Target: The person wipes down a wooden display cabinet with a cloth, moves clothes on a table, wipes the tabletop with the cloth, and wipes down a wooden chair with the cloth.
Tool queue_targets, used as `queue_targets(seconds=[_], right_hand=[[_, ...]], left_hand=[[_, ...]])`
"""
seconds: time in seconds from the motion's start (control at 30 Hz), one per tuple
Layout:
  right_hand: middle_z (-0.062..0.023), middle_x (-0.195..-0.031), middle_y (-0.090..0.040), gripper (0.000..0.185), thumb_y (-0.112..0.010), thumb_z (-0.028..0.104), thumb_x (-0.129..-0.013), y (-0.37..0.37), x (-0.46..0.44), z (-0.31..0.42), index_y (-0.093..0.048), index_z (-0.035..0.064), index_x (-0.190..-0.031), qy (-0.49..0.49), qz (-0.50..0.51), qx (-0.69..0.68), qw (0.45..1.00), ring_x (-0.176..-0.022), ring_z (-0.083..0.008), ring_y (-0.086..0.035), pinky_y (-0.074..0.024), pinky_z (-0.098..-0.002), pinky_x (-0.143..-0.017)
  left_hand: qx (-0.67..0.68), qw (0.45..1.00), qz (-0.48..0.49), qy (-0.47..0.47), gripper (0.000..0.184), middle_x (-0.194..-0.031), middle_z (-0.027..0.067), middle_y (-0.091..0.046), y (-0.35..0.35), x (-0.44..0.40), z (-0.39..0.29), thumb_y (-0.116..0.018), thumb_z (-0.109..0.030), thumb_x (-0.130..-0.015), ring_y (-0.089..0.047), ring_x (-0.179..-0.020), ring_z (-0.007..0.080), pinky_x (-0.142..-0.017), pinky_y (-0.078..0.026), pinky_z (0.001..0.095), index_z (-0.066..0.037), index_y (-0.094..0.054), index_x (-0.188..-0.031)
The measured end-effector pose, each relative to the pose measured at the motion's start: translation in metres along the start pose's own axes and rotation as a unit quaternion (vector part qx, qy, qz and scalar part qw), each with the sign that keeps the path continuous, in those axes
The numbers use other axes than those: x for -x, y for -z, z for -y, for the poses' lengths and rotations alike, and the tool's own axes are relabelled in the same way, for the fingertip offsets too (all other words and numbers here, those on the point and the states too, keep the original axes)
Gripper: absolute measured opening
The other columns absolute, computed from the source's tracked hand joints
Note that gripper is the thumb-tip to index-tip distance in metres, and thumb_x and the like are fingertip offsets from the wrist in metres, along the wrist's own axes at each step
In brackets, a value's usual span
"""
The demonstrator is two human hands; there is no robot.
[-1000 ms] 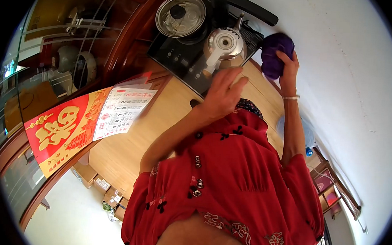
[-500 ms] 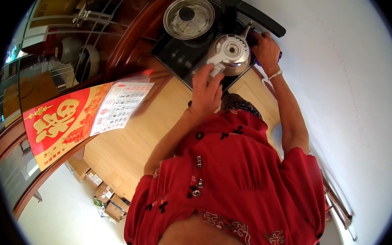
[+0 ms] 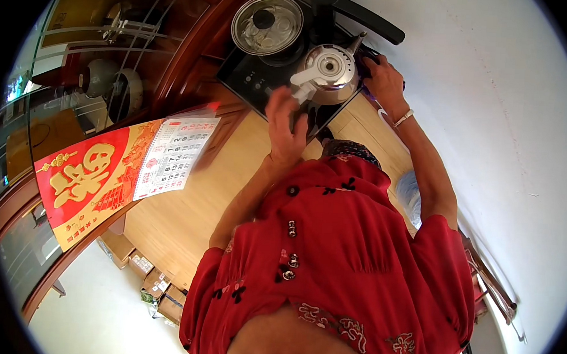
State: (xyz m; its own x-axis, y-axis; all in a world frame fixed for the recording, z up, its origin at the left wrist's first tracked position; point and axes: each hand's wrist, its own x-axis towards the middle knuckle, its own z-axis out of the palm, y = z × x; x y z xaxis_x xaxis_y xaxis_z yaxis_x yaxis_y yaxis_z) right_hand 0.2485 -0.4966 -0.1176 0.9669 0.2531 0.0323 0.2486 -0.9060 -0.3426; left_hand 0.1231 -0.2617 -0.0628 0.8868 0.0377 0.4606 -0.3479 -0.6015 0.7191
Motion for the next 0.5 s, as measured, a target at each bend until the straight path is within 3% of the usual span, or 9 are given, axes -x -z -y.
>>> queue_targets(seconds=[0.07, 0.13, 0.2, 0.23, 0.3, 0.37, 0.5], right_hand=[[-0.0113, -0.109, -0.060, 0.042, -0.063, 0.009, -0.071, -0.006, -0.001, 0.003, -0.066, 0.0164, -0.112, -0.027, -0.009, -0.011, 1.000, -0.088, -0.0315, -0.064, -0.0537, -0.0411, -0.071], [-0.0128, -0.096, -0.059, 0.040, -0.063, 0.009, -0.069, -0.011, -0.012, 0.003, -0.067, 0.0175, -0.108, -0.026, -0.046, -0.014, 0.999, -0.080, -0.0316, -0.063, -0.0533, -0.0422, -0.067], [-0.0131, -0.096, -0.059, 0.040, -0.063, 0.009, -0.069, -0.012, -0.023, 0.005, -0.067, 0.0175, -0.108, -0.033, -0.043, -0.013, 0.998, -0.080, -0.0319, -0.063, -0.0532, -0.0426, -0.066], [-0.0133, -0.095, -0.059, 0.039, -0.063, 0.009, -0.069, -0.011, -0.027, 0.005, -0.067, 0.0175, -0.107, -0.037, -0.042, -0.012, 0.998, -0.080, -0.0321, -0.064, -0.0531, -0.0430, -0.066], [-0.0133, -0.095, -0.060, 0.038, -0.062, 0.009, -0.069, -0.010, -0.029, 0.007, -0.068, 0.0173, -0.106, -0.030, -0.051, -0.014, 0.998, -0.080, -0.0321, -0.064, -0.0530, -0.0432, -0.066], [-0.0133, -0.094, -0.060, 0.037, -0.062, 0.009, -0.069, -0.007, -0.025, 0.008, -0.068, 0.0171, -0.105, -0.023, -0.058, -0.017, 0.998, -0.080, -0.0321, -0.064, -0.0528, -0.0434, -0.067], [-0.0144, -0.087, -0.064, 0.037, -0.059, 0.010, -0.066, 0.020, 0.008, -0.024, -0.071, 0.0155, -0.100, 0.049, 0.049, -0.044, 0.997, -0.082, -0.0338, -0.063, -0.0516, -0.0421, -0.072]], left_hand=[[0.033, 0.998, -0.021, 0.047, 0.035, -0.130, 0.0180, -0.044, -0.005, -0.001, 0.004, -0.061, 0.003, -0.079, -0.050, -0.112, 0.0287, -0.094, -0.042, 0.0351, 0.001, -0.055, -0.113], [0.065, 0.992, -0.042, 0.095, 0.035, -0.125, 0.0173, -0.049, -0.008, 0.001, 0.008, -0.062, 0.001, -0.080, -0.053, -0.108, 0.0252, -0.091, -0.044, 0.0331, 0.002, -0.055, -0.114], [0.133, 0.959, 0.040, 0.248, 0.036, -0.102, 0.0177, -0.061, -0.007, 0.005, 0.012, -0.066, -0.005, -0.080, -0.059, -0.092, 0.0227, -0.081, -0.047, 0.0317, 0.002, -0.057, -0.114], [0.133, 0.959, 0.039, 0.247, 0.036, -0.102, 0.0177, -0.061, -0.007, 0.006, 0.009, -0.066, -0.005, -0.080, -0.059, -0.092, 0.0227, -0.081, -0.047, 0.0317, 0.002, -0.057, -0.114], [0.108, 0.962, 0.081, 0.238, 0.037, -0.089, 0.0136, -0.062, -0.008, 0.009, 0.002, -0.067, -0.007, -0.081, -0.058, -0.078, 0.0180, -0.071, -0.047, 0.0291, 0.002, -0.056, -0.115], [0.136, 0.952, 0.079, 0.262, 0.036, -0.089, 0.0133, -0.061, -0.009, 0.012, 0.002, -0.067, -0.007, -0.081, -0.057, -0.076, 0.0181, -0.068, -0.047, 0.0301, 0.002, -0.056, -0.115], [0.105, 0.971, 0.065, 0.204, 0.036, -0.088, 0.0150, -0.061, -0.008, 0.009, 0.011, -0.067, -0.005, -0.081, -0.057, -0.074, 0.0227, -0.068, -0.048, 0.0321, 0.001, -0.056, -0.115]])
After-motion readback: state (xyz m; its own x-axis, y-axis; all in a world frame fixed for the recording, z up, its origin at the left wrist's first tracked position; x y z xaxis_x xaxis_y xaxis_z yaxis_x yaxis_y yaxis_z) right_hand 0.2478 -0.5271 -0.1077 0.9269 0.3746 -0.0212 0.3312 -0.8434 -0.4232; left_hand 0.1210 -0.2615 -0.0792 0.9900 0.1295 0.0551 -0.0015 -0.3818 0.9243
